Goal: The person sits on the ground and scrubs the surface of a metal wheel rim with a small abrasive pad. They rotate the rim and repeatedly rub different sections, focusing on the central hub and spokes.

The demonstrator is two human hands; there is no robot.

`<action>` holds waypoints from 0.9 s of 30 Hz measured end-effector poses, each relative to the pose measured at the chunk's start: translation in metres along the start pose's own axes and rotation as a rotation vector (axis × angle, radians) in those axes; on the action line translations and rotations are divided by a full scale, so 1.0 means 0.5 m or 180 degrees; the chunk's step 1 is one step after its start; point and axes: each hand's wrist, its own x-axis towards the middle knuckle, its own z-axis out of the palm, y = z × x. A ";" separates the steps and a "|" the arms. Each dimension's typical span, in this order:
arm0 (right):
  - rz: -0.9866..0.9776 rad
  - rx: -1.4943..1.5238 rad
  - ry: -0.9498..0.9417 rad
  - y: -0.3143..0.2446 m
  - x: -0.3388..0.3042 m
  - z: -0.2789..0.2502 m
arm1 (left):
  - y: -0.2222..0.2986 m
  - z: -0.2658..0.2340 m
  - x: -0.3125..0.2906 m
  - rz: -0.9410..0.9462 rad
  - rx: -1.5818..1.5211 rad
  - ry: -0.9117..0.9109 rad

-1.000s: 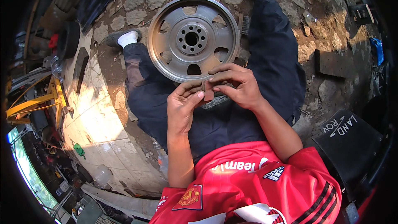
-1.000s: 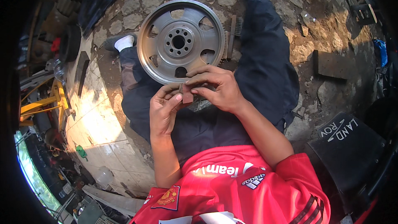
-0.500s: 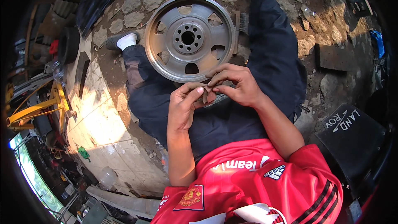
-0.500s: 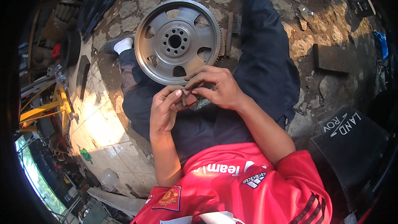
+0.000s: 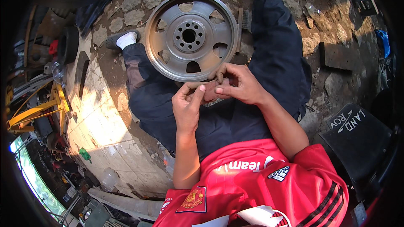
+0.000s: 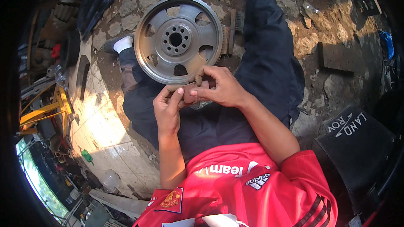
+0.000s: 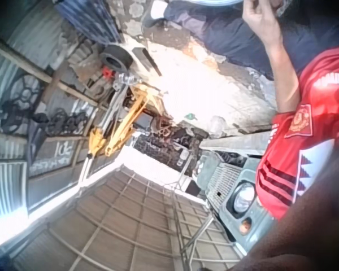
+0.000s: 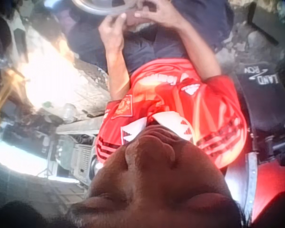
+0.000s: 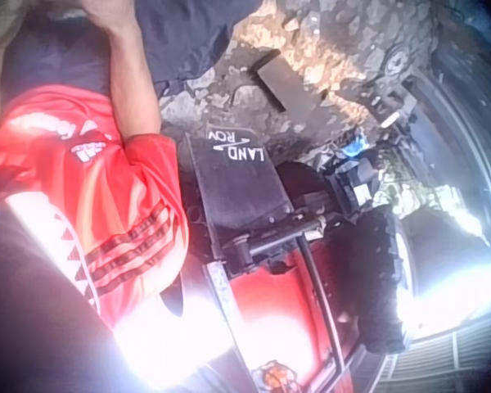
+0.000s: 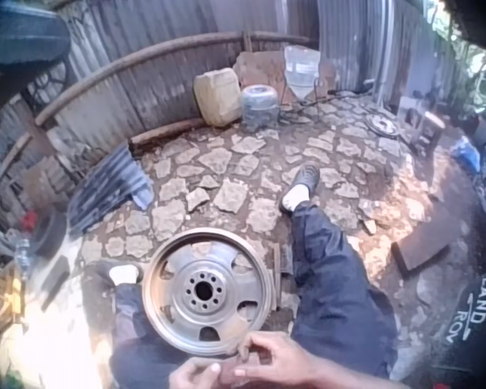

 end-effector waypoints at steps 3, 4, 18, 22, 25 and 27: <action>0.0306 -0.0136 0.0264 0.011 0.001 0.017 | 0.001 0.005 0.005 0.0217 0.0208 0.0194; 0.0196 0.0239 0.0311 0.017 0.002 0.021 | -0.001 0.003 0.007 0.0264 0.0232 0.0254; 0.0333 0.1835 0.0194 0.014 0.004 0.028 | 0.003 0.023 0.007 0.0997 0.0651 0.0466; 0.0209 0.2178 0.0164 0.042 0.006 0.040 | -0.003 0.006 0.011 0.1774 0.2270 0.0618; 0.0202 0.2288 0.0285 0.045 0.006 0.047 | -0.005 0.011 0.007 0.1683 0.1907 0.0431; 0.0240 0.2382 0.0412 0.041 0.005 0.050 | -0.018 0.009 -0.001 0.1440 0.1713 0.0269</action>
